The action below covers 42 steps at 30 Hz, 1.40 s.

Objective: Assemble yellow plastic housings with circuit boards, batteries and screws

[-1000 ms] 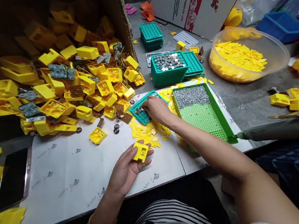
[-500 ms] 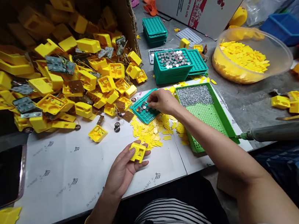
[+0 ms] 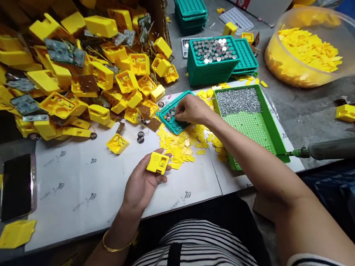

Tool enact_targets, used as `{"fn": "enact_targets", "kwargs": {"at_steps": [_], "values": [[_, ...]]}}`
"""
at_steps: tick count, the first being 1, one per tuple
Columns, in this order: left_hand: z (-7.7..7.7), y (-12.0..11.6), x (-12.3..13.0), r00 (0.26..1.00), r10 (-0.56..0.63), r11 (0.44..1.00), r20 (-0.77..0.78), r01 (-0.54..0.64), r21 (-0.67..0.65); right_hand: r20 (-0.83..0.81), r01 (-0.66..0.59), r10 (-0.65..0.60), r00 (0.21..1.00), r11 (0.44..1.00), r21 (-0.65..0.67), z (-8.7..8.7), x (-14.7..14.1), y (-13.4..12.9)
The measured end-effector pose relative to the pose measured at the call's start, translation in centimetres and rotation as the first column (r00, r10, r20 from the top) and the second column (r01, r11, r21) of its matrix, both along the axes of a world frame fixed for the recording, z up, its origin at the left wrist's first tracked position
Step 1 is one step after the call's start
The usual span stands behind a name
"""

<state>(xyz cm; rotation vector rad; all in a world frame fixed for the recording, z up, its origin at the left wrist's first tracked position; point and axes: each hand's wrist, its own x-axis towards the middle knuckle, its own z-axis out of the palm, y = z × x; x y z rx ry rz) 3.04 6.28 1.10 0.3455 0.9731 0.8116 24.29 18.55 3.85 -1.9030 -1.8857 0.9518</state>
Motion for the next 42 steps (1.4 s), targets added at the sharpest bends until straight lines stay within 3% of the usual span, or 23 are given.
{"fn": "enact_targets", "kwargs": {"at_steps": [4, 6, 8, 12, 17, 25, 32, 35, 38, 42], "values": [[0.0, 0.1, 0.2, 0.995, 0.061, 0.997, 0.076, -0.058, -0.041, -0.301, -0.061, 0.052, 0.952, 0.998, -0.019, 1.4, -1.3, -3.4], [0.1, 0.1, 0.5, 0.99, 0.094, 0.995, 0.106, -0.09, -0.035, -0.334, -0.117, 0.119, 0.935, 0.993, 0.025, 2.0, -2.3, -5.9], [0.1, 0.0, 0.8, 0.985, 0.117, 0.993, 0.127, -0.116, -0.014, -0.271, -0.151, 0.172, 0.947, 0.984, 0.097, 2.2, -3.4, -8.2], [0.5, -0.4, 1.2, 0.988, 0.124, 0.99, 0.094, -0.129, 0.059, 0.042, -0.226, 0.222, 0.974, 0.952, 0.208, 1.9, -4.7, -10.8], [0.8, -1.3, 1.6, 0.991, 0.128, 0.983, -0.051, -0.12, 0.14, 0.35, -0.278, 0.223, 0.91, 0.954, 0.113, 2.0, -5.3, -11.7], [-0.1, -2.6, 2.0, 0.994, 0.106, 0.983, -0.031, -0.1, 0.155, 0.272, -0.292, 0.265, 0.925, 0.954, 0.064, 2.4, -4.4, -12.5], [-0.3, -2.5, 1.9, 0.99, 0.137, 0.979, 0.011, -0.137, 0.148, 0.407, -0.327, 0.267, 0.873, 0.941, 0.084, 1.9, -4.7, -14.2], [-0.1, -2.4, 1.8, 0.99, 0.144, 0.975, -0.001, -0.141, 0.171, 0.321, -0.292, 0.224, 0.92, 0.939, 0.18, 1.4, -4.5, -14.4], [-0.1, -2.4, 1.7, 0.991, 0.131, 0.972, 0.008, -0.13, 0.197, 0.144, -0.179, 0.145, 0.979, 0.948, 0.262, 1.0, -4.2, -14.1], [-0.4, -2.5, 1.6, 0.994, 0.105, 0.976, 0.04, -0.111, 0.187, -0.021, -0.12, 0.128, 0.992, 0.966, 0.228, 1.1, -3.9, -13.6]]}}
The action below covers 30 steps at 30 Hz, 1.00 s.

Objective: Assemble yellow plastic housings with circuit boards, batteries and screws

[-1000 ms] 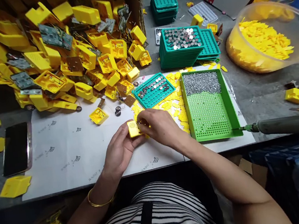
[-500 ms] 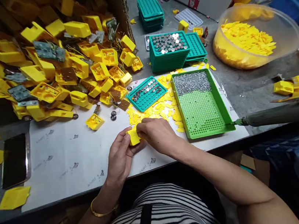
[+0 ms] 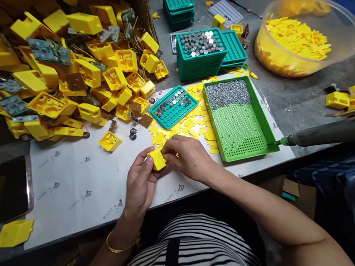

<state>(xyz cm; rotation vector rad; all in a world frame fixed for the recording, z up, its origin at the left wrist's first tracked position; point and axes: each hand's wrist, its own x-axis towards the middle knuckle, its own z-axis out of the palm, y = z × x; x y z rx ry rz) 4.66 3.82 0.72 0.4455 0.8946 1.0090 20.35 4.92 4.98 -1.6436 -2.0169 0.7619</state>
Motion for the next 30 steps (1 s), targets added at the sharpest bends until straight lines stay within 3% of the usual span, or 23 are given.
{"fn": "enact_targets", "kwargs": {"at_steps": [6, 9, 11, 15, 20, 23, 26, 28, 30], "values": [[0.2, 0.5, -0.2, 0.993, -0.001, 0.993, 0.121, 0.015, -0.115, -0.063, 0.025, -0.025, 0.998, 1.0, -0.008, 1.2, 1.7, 1.5], [0.7, 0.7, -0.2, 0.99, -0.033, 0.986, 0.139, 0.055, -0.159, 0.115, 0.126, -0.138, 0.984, 0.987, 0.102, 1.2, 4.4, 4.3], [1.0, 0.9, 0.0, 0.987, -0.05, 0.983, 0.155, 0.076, -0.166, 0.297, 0.173, -0.211, 0.931, 0.973, 0.15, 0.6, 6.2, 6.7], [1.2, 1.1, 0.2, 0.985, -0.037, 0.98, 0.17, 0.069, -0.186, 0.505, 0.138, -0.163, 0.848, 0.987, 0.086, -1.3, 7.8, 10.0], [1.1, 1.4, -0.1, 0.987, -0.006, 0.97, 0.162, 0.045, -0.239, 0.549, 0.12, -0.141, 0.824, 0.99, 0.075, -2.4, 8.0, 11.0], [1.0, 1.5, -0.3, 0.988, -0.018, 0.978, 0.154, 0.05, -0.202, 0.475, 0.197, -0.215, 0.853, 0.976, 0.088, -1.9, 8.0, 10.6], [0.7, 1.5, -0.3, 0.994, -0.008, 0.985, 0.105, 0.026, -0.171, 0.156, 0.239, -0.241, 0.958, 0.971, 0.034, -0.9, 6.6, 8.6], [0.6, 1.4, -0.1, 0.998, 0.01, 0.988, 0.058, -0.001, -0.152, -0.138, 0.151, -0.156, 0.978, 0.988, -0.045, -0.3, 4.8, 6.4], [0.5, 1.4, 0.0, 0.999, 0.013, 0.992, 0.034, -0.008, -0.129, -0.267, 0.041, -0.045, 0.963, 0.999, -0.018, -0.1, 2.9, 4.1]]}}
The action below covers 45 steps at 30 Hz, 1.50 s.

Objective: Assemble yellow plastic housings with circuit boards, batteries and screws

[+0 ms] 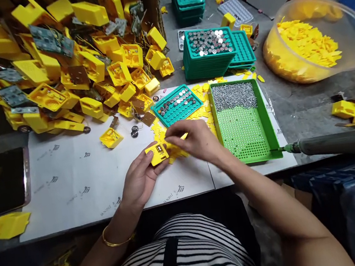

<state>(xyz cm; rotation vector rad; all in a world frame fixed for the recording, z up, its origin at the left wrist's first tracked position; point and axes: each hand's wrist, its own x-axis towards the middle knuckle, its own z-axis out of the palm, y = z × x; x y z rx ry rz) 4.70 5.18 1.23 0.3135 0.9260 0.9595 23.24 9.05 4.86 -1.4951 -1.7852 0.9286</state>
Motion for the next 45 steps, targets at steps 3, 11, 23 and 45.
{"fn": "enact_targets", "kwargs": {"at_steps": [3, 11, 23, 45], "values": [[0.1, -0.2, 0.2, 1.0, -0.016, 1.0, 0.007, 0.016, 0.015, 0.049, -0.078, 0.074, 0.996, 0.992, 0.097, -0.3, -2.0, -2.2], [0.2, -0.8, 0.1, 0.998, -0.008, 1.0, -0.064, 0.01, 0.02, 0.394, -0.144, 0.078, 0.916, 0.98, 0.139, -1.0, -3.1, -3.6], [0.6, -2.1, -0.2, 0.995, -0.084, 0.996, -0.057, 0.086, 0.022, -0.053, -0.121, 0.115, 0.992, 0.985, -0.126, -0.3, -2.3, -3.5], [-0.1, -3.5, -1.1, 0.992, -0.08, 0.996, -0.099, 0.075, -0.053, -0.154, -0.046, 0.02, 0.988, 0.985, -0.165, -3.4, -3.4, -7.6]]}}
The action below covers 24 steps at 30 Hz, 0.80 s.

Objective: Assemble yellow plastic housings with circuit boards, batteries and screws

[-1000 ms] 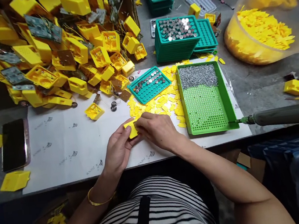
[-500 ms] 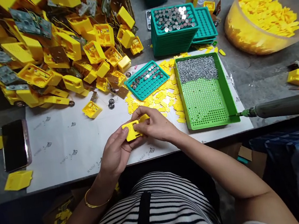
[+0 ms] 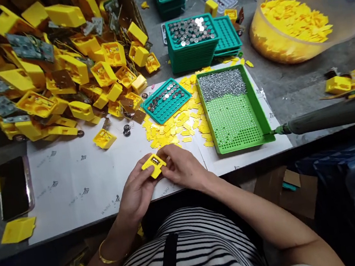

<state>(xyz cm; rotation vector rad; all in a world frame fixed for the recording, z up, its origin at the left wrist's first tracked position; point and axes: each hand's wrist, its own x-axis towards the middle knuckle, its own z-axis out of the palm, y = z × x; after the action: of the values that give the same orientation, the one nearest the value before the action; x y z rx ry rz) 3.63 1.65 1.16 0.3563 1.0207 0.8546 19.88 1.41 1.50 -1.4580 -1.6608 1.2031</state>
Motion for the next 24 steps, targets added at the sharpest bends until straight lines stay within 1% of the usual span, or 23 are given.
{"fn": "enact_targets", "kwargs": {"at_steps": [2, 3, 5, 6, 7, 8, 11, 13, 15, 16, 17, 20, 22, 24], "values": [[0.0, -0.3, -0.6, 0.998, -0.055, 0.998, -0.032, 0.054, -0.027, 0.048, -0.072, 0.071, 0.996, 0.997, 0.015, 0.6, 1.3, 0.3], [0.0, -0.4, -0.8, 0.997, -0.072, 0.997, -0.041, 0.07, -0.037, 0.097, -0.068, 0.063, 0.993, 0.997, 0.048, 0.8, 2.1, 0.7], [0.0, -0.6, -1.0, 0.996, -0.075, 0.996, -0.048, 0.073, -0.058, 0.268, 0.009, -0.054, 0.962, 0.987, 0.163, 1.2, 3.5, 2.1], [0.0, -0.6, -1.0, 0.996, -0.073, 0.995, -0.042, 0.07, -0.072, 0.369, 0.033, -0.115, 0.922, 0.975, 0.221, 1.3, 4.0, 2.9], [0.0, -0.7, -1.0, 0.997, -0.072, 0.994, -0.03, 0.069, -0.086, 0.458, 0.023, -0.144, 0.877, 0.965, 0.26, 1.3, 4.3, 3.8], [0.0, -0.7, -0.9, 0.997, -0.072, 0.993, -0.012, 0.071, -0.098, 0.532, -0.014, -0.14, 0.835, 0.961, 0.275, 1.2, 4.3, 4.6], [0.2, -0.8, -0.7, 0.995, -0.087, 0.989, 0.052, 0.092, -0.115, 0.678, -0.157, -0.036, 0.734, 0.963, 0.221, 1.0, 3.6, 6.3], [0.3, -0.7, -0.7, 0.994, -0.081, 0.99, 0.067, 0.089, -0.111, 0.744, -0.209, 0.016, 0.668, 0.964, 0.166, 0.8, 2.9, 6.9], [0.4, -0.5, -0.7, 0.996, -0.074, 0.992, 0.05, 0.078, -0.1, 0.777, -0.233, 0.041, 0.628, 0.963, 0.138, 0.7, 2.6, 7.1], [0.4, -0.4, -0.8, 0.996, -0.075, 0.993, 0.038, 0.078, -0.093, 0.777, -0.24, 0.044, 0.629, 0.961, 0.139, 0.7, 2.6, 7.2], [0.4, -0.2, -0.8, 0.997, -0.078, 0.993, 0.028, 0.081, -0.085, 0.757, -0.236, 0.037, 0.652, 0.959, 0.156, 0.8, 2.7, 7.2], [0.5, 0.1, -0.8, 0.997, -0.072, 0.996, 0.021, 0.073, -0.057, 0.64, -0.172, -0.019, 0.768, 0.956, 0.236, 1.2, 3.4, 6.9], [0.5, 0.3, -0.6, 0.998, -0.046, 0.998, 0.046, 0.048, -0.048, 0.477, -0.076, -0.051, 0.877, 0.967, 0.243, 1.6, 3.7, 6.2], [0.6, 0.3, -0.2, 0.997, -0.024, 0.998, 0.071, 0.029, -0.059, 0.199, 0.03, -0.059, 0.978, 0.989, 0.147, 1.8, 3.7, 5.0]]}}
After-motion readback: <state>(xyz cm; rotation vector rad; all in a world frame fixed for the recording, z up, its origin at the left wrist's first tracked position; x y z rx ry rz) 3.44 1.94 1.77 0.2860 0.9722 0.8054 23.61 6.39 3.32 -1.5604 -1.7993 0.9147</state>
